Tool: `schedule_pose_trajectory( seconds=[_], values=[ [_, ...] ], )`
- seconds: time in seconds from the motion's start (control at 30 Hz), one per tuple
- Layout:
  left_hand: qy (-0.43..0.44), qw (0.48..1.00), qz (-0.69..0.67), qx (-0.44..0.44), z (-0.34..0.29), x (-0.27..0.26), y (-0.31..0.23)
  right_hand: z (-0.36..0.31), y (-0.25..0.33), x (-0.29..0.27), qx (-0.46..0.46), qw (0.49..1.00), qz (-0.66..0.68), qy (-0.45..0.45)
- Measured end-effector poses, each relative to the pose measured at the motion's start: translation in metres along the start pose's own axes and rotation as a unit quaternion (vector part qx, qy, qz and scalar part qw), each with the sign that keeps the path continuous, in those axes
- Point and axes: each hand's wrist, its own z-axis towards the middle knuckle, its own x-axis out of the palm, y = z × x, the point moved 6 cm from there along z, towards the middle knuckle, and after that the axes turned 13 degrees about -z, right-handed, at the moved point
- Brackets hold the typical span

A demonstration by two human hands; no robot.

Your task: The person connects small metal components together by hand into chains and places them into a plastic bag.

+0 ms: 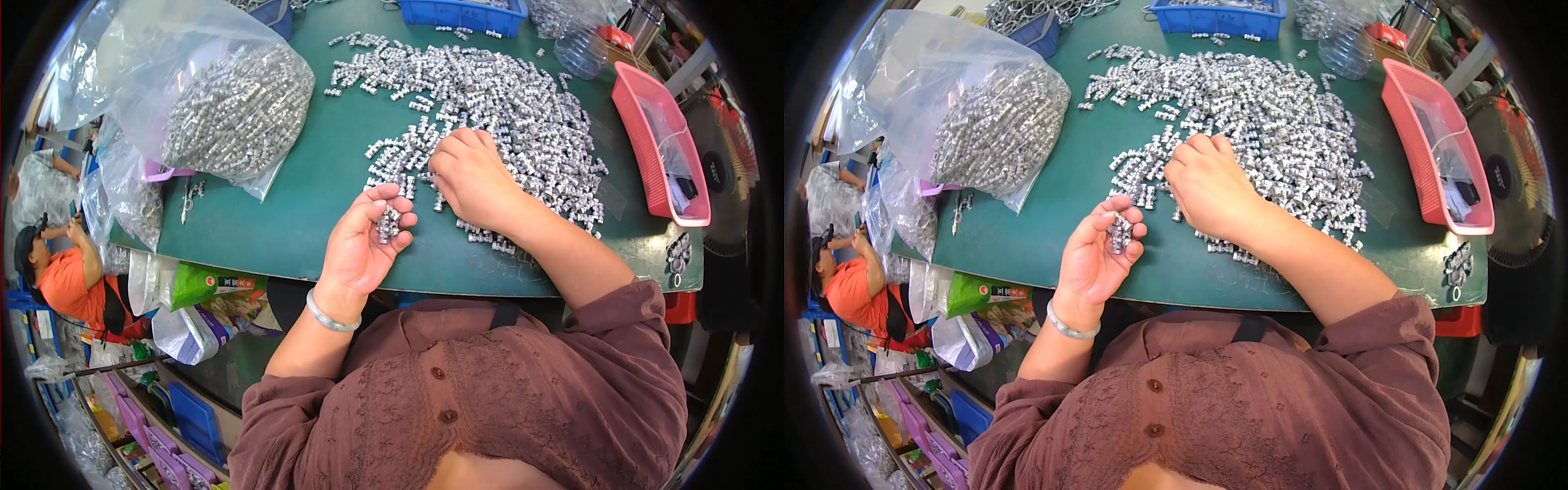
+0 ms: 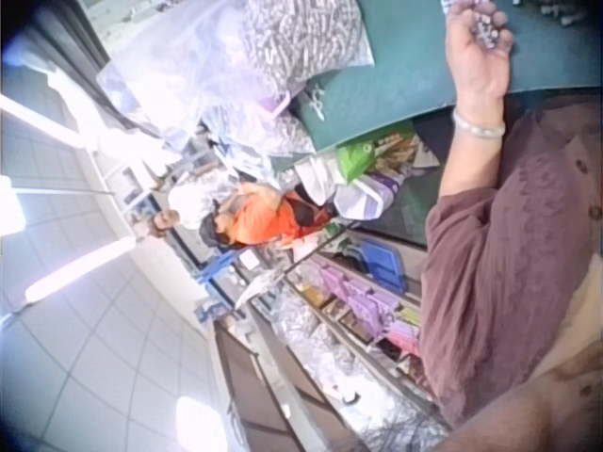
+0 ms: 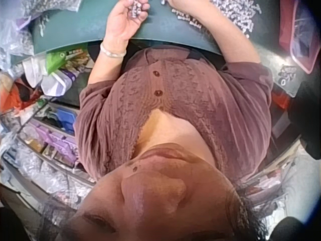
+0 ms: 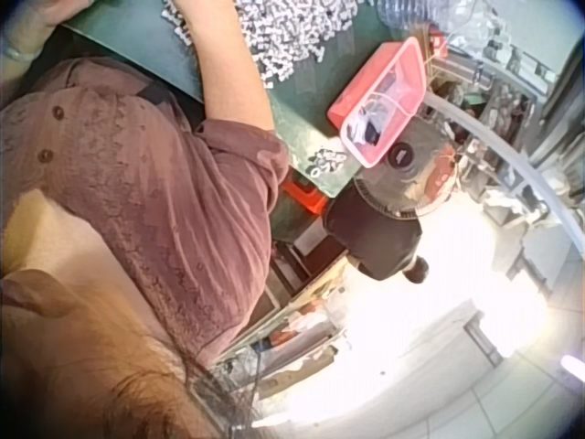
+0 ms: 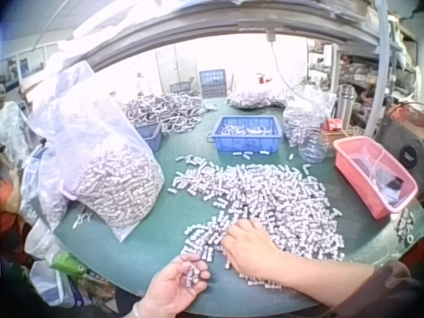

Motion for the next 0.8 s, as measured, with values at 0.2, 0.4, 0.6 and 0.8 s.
schedule_pose_trajectory(
  seconds=[0.2,0.4,0.6,0.8],
  values=[
    [-0.016,0.997,0.072,0.016,0.000,0.005,0.003,-0.001,-0.006,-0.002,0.037,0.977,0.208,-0.020],
    [0.001,0.998,0.053,0.018,0.003,0.007,0.007,0.002,0.004,-0.011,0.000,0.949,0.315,-0.024],
    [0.018,1.000,-0.023,-0.009,0.006,0.002,0.007,0.000,-0.009,-0.011,0.017,0.983,0.176,-0.046],
    [0.023,0.998,-0.053,-0.027,0.006,0.000,0.009,-0.006,-0.003,-0.002,-0.028,0.999,0.043,0.008]
  ],
)
